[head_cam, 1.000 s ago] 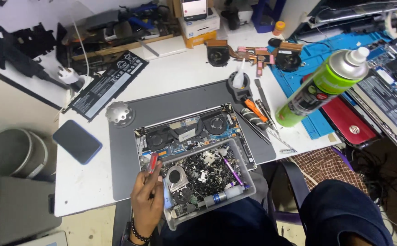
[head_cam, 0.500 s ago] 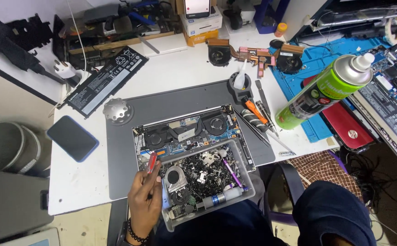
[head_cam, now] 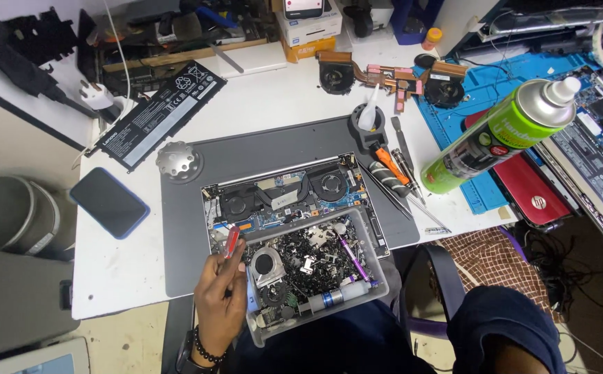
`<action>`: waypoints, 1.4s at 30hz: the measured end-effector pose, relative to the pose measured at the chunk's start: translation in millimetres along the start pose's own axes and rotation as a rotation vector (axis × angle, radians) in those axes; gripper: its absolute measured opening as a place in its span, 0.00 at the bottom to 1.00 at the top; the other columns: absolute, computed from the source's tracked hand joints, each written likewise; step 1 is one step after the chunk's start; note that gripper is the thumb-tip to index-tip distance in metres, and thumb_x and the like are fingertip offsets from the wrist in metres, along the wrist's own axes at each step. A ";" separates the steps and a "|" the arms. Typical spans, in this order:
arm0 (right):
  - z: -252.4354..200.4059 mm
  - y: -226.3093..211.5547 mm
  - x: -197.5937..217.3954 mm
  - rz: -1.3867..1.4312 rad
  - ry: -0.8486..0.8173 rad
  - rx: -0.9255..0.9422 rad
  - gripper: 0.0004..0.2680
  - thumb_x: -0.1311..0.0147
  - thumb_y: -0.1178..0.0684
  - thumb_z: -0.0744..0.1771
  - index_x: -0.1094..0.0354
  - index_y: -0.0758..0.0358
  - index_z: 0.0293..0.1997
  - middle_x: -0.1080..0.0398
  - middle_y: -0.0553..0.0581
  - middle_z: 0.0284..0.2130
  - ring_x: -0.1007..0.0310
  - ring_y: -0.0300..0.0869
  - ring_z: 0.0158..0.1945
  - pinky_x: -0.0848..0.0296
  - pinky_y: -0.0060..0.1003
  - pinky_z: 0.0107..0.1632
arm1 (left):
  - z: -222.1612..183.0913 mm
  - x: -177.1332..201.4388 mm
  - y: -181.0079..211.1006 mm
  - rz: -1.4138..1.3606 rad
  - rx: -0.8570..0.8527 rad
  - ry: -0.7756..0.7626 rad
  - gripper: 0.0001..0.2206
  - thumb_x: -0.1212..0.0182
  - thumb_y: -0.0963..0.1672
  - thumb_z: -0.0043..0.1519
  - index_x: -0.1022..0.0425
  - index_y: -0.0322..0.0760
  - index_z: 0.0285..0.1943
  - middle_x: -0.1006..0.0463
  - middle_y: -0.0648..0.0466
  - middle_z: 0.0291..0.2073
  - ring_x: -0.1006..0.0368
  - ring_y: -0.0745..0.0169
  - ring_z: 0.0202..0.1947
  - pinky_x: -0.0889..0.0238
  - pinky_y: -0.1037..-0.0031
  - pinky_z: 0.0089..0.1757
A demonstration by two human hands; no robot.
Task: Repairing a laptop by searching for specific screws in a tray and using a screwdriver on internal components.
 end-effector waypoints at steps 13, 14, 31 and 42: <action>51.9 74.3 -4.7 0.209 -0.246 0.363 0.10 0.50 0.40 0.67 0.28 0.51 0.39 0.18 0.50 0.38 0.13 0.41 0.43 0.17 0.31 0.50 | 3.8 0.2 0.3 0.001 -0.019 -0.030 0.19 0.50 0.45 0.69 0.29 0.50 0.70 0.33 0.52 0.36 0.42 0.64 0.24 0.47 0.72 0.28; 54.7 52.8 -21.4 0.209 -0.248 0.365 0.10 0.50 0.40 0.67 0.28 0.51 0.39 0.18 0.50 0.38 0.13 0.41 0.43 0.17 0.31 0.50 | 4.1 0.0 -0.1 0.000 -0.018 -0.028 0.19 0.50 0.45 0.69 0.29 0.50 0.70 0.33 0.52 0.36 0.42 0.64 0.24 0.47 0.72 0.28; 117.4 -30.2 -145.9 0.023 -0.214 0.384 0.30 0.47 0.28 0.64 0.45 0.52 0.70 0.42 0.60 0.69 0.53 0.60 0.79 0.45 0.62 0.75 | 3.2 0.9 5.9 -0.003 -0.025 -0.019 0.19 0.49 0.44 0.69 0.30 0.52 0.71 0.30 0.48 0.42 0.42 0.65 0.20 0.47 0.73 0.26; 122.6 -32.9 -164.8 0.342 -0.538 0.151 0.48 0.29 0.39 0.59 0.74 0.54 0.79 0.64 0.66 0.77 0.61 0.62 0.80 0.53 0.64 0.75 | 5.4 8.4 22.4 0.180 -0.106 0.005 0.22 0.43 0.39 0.63 0.26 0.48 0.67 0.32 0.52 0.36 0.37 0.58 0.22 0.43 0.67 0.24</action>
Point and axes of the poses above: each hand's wrist, its own z-axis towards the middle knuckle, its own x-axis out of the back of the hand, y = z × x, the point moved 4 cm from there along z, towards the middle knuckle
